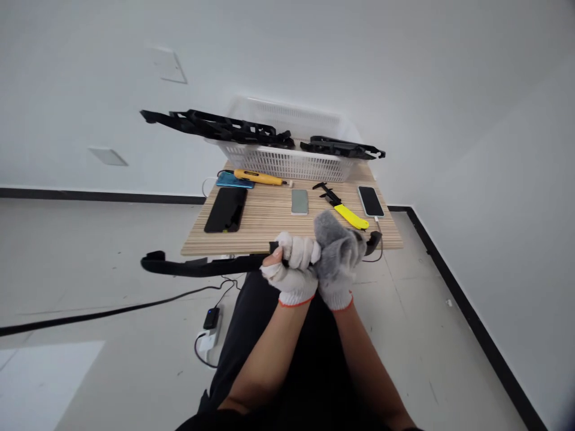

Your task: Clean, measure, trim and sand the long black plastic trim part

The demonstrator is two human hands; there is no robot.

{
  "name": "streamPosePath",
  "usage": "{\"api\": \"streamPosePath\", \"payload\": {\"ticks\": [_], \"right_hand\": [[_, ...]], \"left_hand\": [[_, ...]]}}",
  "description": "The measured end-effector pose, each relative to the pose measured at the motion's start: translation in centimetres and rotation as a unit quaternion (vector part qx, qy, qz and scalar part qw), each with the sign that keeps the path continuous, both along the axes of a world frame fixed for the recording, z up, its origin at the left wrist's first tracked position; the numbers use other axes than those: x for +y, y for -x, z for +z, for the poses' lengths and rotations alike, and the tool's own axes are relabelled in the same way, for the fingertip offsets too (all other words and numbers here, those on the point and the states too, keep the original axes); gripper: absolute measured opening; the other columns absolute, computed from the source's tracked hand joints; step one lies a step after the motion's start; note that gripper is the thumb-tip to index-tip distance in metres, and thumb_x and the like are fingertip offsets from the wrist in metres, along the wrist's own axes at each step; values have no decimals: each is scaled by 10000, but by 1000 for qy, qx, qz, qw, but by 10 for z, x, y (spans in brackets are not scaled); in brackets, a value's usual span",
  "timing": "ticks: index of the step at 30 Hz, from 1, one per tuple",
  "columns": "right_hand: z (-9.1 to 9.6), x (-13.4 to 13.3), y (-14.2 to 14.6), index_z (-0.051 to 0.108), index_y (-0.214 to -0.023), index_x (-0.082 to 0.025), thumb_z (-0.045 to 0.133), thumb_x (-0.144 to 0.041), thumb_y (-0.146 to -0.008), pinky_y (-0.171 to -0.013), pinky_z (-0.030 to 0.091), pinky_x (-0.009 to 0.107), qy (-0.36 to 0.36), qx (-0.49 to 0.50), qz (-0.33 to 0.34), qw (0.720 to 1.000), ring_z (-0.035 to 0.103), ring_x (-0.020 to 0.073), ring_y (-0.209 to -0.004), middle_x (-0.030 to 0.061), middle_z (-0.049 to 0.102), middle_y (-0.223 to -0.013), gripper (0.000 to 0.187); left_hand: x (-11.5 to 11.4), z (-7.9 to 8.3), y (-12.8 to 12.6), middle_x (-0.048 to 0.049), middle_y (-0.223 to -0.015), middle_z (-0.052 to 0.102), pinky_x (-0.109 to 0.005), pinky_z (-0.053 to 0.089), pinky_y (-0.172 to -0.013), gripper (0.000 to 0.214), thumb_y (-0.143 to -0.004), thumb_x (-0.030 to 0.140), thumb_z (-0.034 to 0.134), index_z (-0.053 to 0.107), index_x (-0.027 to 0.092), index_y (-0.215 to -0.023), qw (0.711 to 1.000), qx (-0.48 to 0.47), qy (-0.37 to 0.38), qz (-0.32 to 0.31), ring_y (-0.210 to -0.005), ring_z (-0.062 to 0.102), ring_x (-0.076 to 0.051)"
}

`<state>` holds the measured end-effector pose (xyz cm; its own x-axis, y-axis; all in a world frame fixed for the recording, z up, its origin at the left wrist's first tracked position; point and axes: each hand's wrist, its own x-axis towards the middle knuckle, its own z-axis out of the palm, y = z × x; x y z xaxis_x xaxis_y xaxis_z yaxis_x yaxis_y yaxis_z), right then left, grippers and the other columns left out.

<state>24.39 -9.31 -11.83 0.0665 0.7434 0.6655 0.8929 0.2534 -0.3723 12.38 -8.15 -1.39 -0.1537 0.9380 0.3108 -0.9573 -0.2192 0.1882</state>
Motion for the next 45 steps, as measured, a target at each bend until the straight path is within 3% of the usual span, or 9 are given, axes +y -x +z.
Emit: {"api": "streamPosePath", "payload": {"ticks": [4,7,11,15,22,30,35,39,45], "right_hand": [[19,5,-21,701,-1283,-339,665,-402,-872,-1250,307,608,-32,-35,38,998,425,333,-1458,44,554,-1471,417],[37,12,-41,695,-1330,-315,749,-397,-795,-1231,309,636,44,16,-21,999,329,378,-1499,60,388,-1608,544],[48,9,-5,640,-1410,-334,816,-429,-745,-1217,292,663,98,32,-13,995,251,399,-1533,63,356,-1629,695],[48,10,25,675,-1347,-365,845,-414,-725,-1253,219,649,82,9,29,996,344,363,-1485,39,470,-1546,647],[37,22,-27,608,-1440,-289,855,-435,-660,-1187,325,678,165,46,-73,983,263,428,-1506,114,334,-1625,831],[38,16,30,649,-1356,-298,786,-500,-771,-1243,222,649,63,12,35,997,425,355,-1419,82,535,-1475,633],[31,26,-6,614,-1419,-308,844,-504,-676,-1235,224,679,130,35,-38,990,319,406,-1476,100,427,-1565,802],[27,29,-47,596,-1450,-264,879,-452,-630,-1230,245,672,157,81,-114,978,238,449,-1520,143,258,-1648,887],[33,33,-80,562,-1488,-251,873,-325,-592,-1223,381,530,231,138,-82,960,455,362,-1437,134,387,-1552,952]], "left_hand": [[5,-6,25,110,-462,128,-228,327,-435,544,-779,330,738,227,217,-629,999,-9,-44,-6,-398,118,-73],[10,-10,38,110,-468,151,-225,357,-462,528,-782,310,738,237,220,-641,998,-17,-55,-3,-409,142,-78],[17,-22,32,101,-479,141,-223,346,-465,524,-812,327,719,234,217,-648,999,-23,-43,-3,-416,156,-87],[21,-31,32,101,-480,149,-224,350,-476,494,-840,315,693,250,215,-645,998,-21,-52,-29,-416,160,-86],[21,-28,36,99,-484,144,-238,360,-482,492,-824,324,701,253,223,-646,999,-3,-31,-9,-428,151,-96],[26,-35,25,93,-490,127,-223,375,-509,532,-793,348,734,247,203,-639,999,13,26,-22,-431,175,-79],[24,-24,34,83,-544,211,-270,473,-645,538,-766,359,775,269,204,-669,995,51,83,-5,-506,348,-90],[25,-23,38,50,-621,418,-425,533,-899,479,-740,404,824,388,209,-697,989,107,94,-49,-675,543,-149],[30,-30,48,6,-728,500,-547,497,-1028,562,-666,561,893,453,216,-722,973,129,117,-150,-893,631,-246]]}}
